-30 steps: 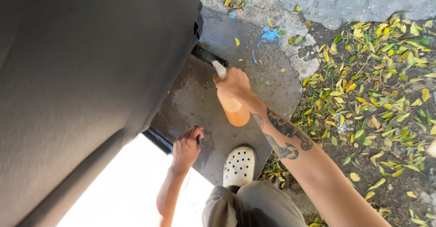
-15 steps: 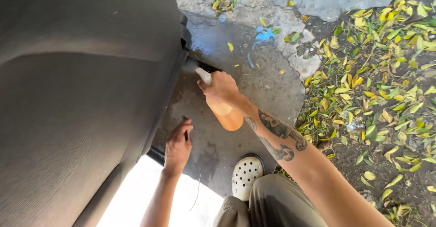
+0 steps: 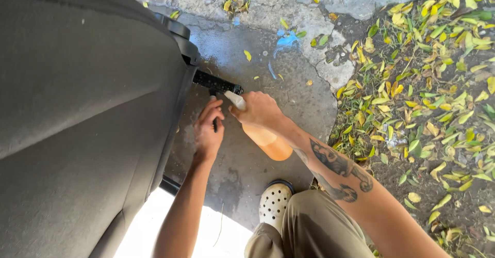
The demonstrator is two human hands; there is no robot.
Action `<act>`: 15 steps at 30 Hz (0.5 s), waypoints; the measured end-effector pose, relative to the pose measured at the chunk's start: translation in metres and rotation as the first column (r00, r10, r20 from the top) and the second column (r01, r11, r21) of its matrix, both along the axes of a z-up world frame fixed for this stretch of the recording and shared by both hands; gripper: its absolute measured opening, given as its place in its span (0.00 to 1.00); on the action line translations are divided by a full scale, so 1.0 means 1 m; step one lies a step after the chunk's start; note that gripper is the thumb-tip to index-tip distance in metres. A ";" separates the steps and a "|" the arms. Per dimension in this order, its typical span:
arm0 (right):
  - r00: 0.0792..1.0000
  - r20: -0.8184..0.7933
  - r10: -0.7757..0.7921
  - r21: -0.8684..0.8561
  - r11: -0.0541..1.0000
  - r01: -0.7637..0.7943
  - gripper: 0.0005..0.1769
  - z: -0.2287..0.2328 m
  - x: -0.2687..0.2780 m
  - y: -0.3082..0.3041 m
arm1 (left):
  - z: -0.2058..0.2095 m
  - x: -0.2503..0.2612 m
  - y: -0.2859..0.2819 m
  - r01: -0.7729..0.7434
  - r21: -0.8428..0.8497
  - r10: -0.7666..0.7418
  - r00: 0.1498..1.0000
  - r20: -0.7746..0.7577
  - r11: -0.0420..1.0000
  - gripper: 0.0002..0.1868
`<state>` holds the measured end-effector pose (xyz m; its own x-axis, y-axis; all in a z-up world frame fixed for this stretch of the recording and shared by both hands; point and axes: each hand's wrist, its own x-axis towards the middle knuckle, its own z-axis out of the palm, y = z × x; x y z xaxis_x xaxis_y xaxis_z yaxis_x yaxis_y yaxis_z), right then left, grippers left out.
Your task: The person cleans the lower side and base of a car seat using a spray bottle and a small brush. They repeatedly spray a cleaning solution onto the seat's plastic trim and fabric edges, then scrub the areas with the brush to remove dirt.
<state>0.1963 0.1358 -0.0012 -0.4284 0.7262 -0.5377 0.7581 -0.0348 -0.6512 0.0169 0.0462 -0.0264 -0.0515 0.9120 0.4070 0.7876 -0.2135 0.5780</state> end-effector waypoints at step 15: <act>0.894 -0.190 -0.406 0.224 0.869 0.442 0.18 0.024 0.059 -0.027 | -0.051 -0.006 0.027 -0.297 -0.608 0.511 0.833 0.212 0.736 0.09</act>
